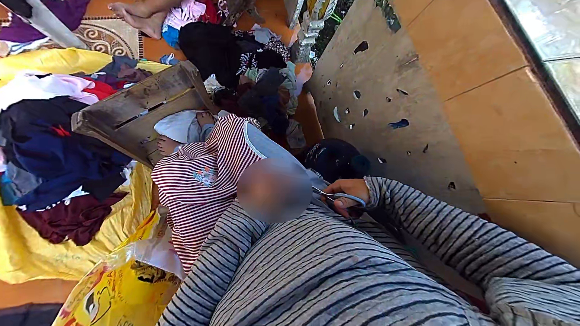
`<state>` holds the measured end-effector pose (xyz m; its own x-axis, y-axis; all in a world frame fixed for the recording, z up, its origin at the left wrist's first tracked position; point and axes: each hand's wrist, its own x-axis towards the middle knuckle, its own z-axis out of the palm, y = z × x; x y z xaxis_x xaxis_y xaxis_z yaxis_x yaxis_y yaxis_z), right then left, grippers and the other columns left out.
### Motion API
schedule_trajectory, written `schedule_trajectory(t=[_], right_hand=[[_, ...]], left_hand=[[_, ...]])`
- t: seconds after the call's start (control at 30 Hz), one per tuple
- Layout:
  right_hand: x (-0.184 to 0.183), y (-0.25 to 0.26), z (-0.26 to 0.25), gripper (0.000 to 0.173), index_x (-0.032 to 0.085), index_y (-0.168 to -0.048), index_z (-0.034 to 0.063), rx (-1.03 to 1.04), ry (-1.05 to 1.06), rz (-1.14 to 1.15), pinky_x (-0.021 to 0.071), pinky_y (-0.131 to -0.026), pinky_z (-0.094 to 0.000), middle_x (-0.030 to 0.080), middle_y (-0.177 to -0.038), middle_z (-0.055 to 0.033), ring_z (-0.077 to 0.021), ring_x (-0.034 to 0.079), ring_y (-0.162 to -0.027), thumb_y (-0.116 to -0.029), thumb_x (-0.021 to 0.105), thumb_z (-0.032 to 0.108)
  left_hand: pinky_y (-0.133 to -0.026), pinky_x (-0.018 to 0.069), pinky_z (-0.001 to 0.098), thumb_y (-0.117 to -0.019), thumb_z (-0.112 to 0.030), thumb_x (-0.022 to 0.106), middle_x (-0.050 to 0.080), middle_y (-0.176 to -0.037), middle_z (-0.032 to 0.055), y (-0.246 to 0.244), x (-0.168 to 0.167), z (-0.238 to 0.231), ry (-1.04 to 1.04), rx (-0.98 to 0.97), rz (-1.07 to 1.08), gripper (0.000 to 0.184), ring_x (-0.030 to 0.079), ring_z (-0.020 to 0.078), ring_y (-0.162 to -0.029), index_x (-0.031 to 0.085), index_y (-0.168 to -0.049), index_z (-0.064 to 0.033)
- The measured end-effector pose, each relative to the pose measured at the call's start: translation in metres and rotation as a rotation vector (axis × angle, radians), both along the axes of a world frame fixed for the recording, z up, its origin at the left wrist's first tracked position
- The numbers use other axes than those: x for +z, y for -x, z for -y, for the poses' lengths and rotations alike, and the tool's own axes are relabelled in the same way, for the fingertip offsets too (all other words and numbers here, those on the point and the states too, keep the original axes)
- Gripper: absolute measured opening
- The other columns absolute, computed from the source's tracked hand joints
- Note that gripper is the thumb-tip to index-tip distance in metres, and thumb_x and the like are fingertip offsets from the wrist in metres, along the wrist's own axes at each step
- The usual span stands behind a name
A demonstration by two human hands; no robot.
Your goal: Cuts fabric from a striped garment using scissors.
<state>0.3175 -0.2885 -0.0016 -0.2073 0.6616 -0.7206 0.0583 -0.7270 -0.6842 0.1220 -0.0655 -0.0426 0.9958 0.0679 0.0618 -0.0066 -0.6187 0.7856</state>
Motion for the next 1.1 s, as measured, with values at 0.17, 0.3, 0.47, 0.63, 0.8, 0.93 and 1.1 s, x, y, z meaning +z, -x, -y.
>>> schedule_trajectory(t=[0.17,0.3,0.47,0.63,0.8,0.93,1.1], right_hand=[[0.013,0.003,-0.006,0.062,0.056,-0.105,0.0089,-0.071,0.073,-0.019,0.0520,-0.055,-0.0218,0.060,-0.066,0.0059,-0.0063,0.061,-0.056,-0.0840,0.063,0.067],[0.019,0.011,-0.001,0.061,0.058,-0.103,0.0109,-0.136,0.114,-0.007,0.0501,-0.055,-0.0183,0.061,-0.066,0.0077,-0.0035,0.062,-0.057,-0.0828,0.064,0.068],[0.019,0.018,-0.005,0.055,0.059,-0.102,0.0103,-0.204,0.069,0.033,0.0490,-0.055,-0.0164,0.060,-0.065,0.0105,0.0000,0.059,-0.055,-0.0843,0.067,0.062],[0.021,0.020,-0.017,0.047,0.062,-0.103,0.0093,-0.238,0.029,0.078,0.0501,-0.054,-0.0168,0.060,-0.063,0.0111,0.0007,0.058,-0.053,-0.0872,0.070,0.053],[0.030,0.020,-0.036,0.036,0.061,-0.106,0.0052,-0.156,0.094,0.146,0.0513,-0.056,-0.0185,0.060,-0.065,0.0089,-0.0012,0.059,-0.054,-0.0933,0.065,0.039],[0.031,0.016,-0.041,0.040,0.062,-0.107,0.0052,-0.134,0.098,0.173,0.0492,-0.055,-0.0173,0.059,-0.065,0.0093,0.0001,0.057,-0.054,-0.0930,0.065,0.042],[0.034,0.015,-0.038,0.032,0.062,-0.100,0.0060,-0.152,0.168,0.205,0.0471,-0.051,-0.0186,0.055,-0.061,0.0081,-0.0016,0.054,-0.050,-0.0909,0.069,0.035]], left_hand=[[-0.091,0.0556,0.0485,-0.0966,-0.009,0.059,0.072,-0.101,0.0212,0.004,-0.014,-0.001,0.066,0.021,0.136,0.026,0.070,0.0365,-0.097,0.076,-0.114,-0.0017],[-0.088,0.0572,0.0466,-0.0956,-0.013,0.062,0.072,-0.104,0.0195,0.002,-0.019,0.001,0.091,0.036,0.230,0.023,0.071,0.0343,-0.097,0.076,-0.111,-0.0024],[-0.088,0.0570,0.0503,-0.0960,-0.014,0.064,0.072,-0.103,0.0218,-0.004,-0.017,-0.001,0.081,-0.019,0.169,0.031,0.071,0.0382,-0.097,0.074,-0.123,-0.0037],[-0.085,0.0578,0.0460,-0.0972,-0.013,0.062,0.071,-0.099,0.0199,0.000,-0.026,-0.004,0.137,-0.036,0.285,0.028,0.070,0.0352,-0.092,0.076,-0.121,-0.0075],[-0.083,0.0580,0.0434,-0.0986,-0.016,0.062,0.071,-0.097,0.0181,0.003,-0.028,-0.004,0.143,-0.014,0.350,0.026,0.070,0.0328,-0.091,0.078,-0.119,-0.0112],[-0.082,0.0580,0.0478,-0.0989,-0.016,0.062,0.071,-0.100,0.0205,0.005,-0.027,-0.006,0.161,-0.030,0.313,0.027,0.070,0.0361,-0.093,0.077,-0.121,-0.0120],[-0.082,0.0576,0.0475,-0.0992,-0.016,0.062,0.070,-0.100,0.0208,0.006,-0.027,-0.007,0.172,-0.035,0.302,0.027,0.070,0.0360,-0.092,0.077,-0.121,-0.0115]])
